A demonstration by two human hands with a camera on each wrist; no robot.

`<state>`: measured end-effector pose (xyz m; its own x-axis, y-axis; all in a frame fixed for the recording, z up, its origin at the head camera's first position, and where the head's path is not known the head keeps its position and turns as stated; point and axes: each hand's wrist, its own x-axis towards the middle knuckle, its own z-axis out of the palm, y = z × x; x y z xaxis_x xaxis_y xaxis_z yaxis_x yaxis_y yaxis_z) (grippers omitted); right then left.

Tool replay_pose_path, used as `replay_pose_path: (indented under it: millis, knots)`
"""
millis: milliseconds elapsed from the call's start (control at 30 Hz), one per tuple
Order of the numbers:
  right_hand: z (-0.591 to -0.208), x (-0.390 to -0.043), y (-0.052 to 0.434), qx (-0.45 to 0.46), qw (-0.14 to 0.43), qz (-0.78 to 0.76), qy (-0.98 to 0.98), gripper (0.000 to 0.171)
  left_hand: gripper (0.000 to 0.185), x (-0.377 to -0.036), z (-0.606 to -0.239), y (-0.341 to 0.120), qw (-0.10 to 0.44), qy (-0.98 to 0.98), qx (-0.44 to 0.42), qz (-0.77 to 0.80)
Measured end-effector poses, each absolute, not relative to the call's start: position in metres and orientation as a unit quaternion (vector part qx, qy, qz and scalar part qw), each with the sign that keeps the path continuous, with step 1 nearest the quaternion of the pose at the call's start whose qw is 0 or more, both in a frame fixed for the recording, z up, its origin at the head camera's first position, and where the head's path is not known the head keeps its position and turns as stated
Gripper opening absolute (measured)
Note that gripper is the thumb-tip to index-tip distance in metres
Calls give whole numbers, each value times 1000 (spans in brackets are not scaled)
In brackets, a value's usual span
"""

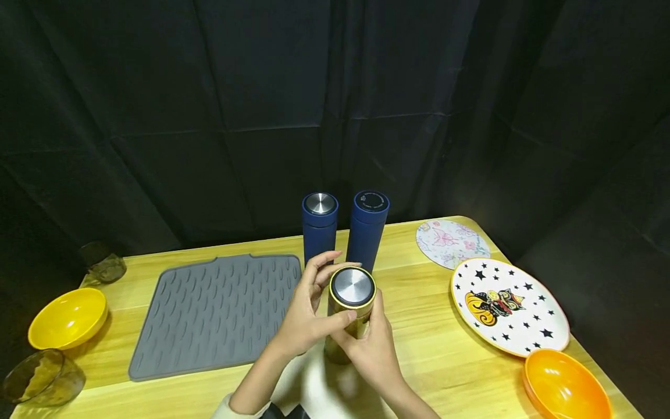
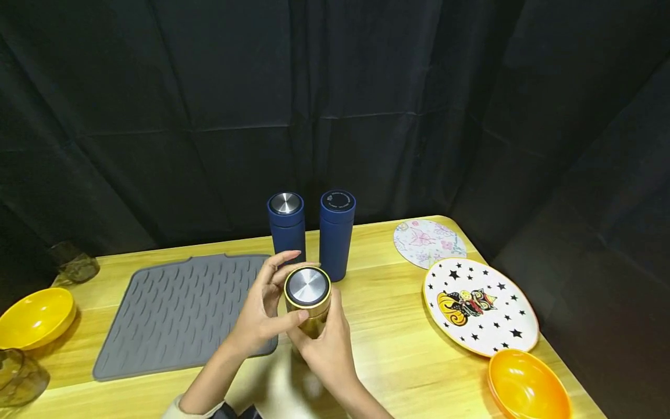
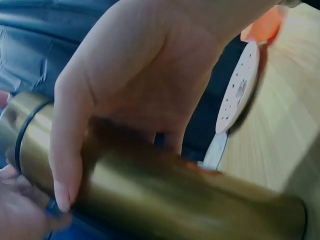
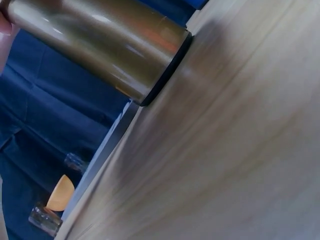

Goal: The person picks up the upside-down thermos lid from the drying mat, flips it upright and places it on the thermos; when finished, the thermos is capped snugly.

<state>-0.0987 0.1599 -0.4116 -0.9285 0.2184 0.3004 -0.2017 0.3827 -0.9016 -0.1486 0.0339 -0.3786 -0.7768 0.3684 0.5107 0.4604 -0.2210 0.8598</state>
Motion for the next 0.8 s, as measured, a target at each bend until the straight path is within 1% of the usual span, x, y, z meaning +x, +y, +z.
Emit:
replay_pose_path:
  millis: [33,67,167,200,233,300,400,433,533,567,667,733,800]
  knots:
    - [-412,-98,160,-4,189,558,-808,70,81,-149,-379,33,22,-616,-343,-709]
    - [-412,-98,160,1,190,557,-808,70,83,-148,-379,33,26,-623,-346,-701]
    - [-411,-98,161,3,193,552,-811,70,90,-146,-379,37,70,-684,-318,-653]
    - [-411,-98,160,3,193,551,-812,72,92,-145,-379,37,75,-695,-308,-645]
    - [-411,-98,160,3,192,549,-813,72,90,-145,-379,38,71,-693,-306,-649]
    - [-410,-98,160,-5,190,551,-813,72,82,-146,-380,38,56,-660,-321,-677]
    - [-411,-97,160,-7,188,554,-811,70,85,-146,-380,36,30,-634,-336,-696]
    - [-412,-97,160,-3,191,551,-812,70,85,-145,-380,36,33,-641,-333,-691]
    - [-412,-98,160,2,197,546,-814,71,87,-144,-379,36,72,-697,-304,-645]
    - [-412,-98,160,3,198,545,-815,71,87,-144,-379,36,75,-700,-301,-644]
    - [-412,-99,159,-4,193,552,-811,70,76,-147,-381,34,54,-653,-331,-679]
    - [-412,-99,159,-6,191,558,-808,69,80,-147,-381,33,36,-633,-342,-694]
    - [-412,-99,159,-2,193,557,-808,70,83,-146,-381,34,41,-647,-334,-685]
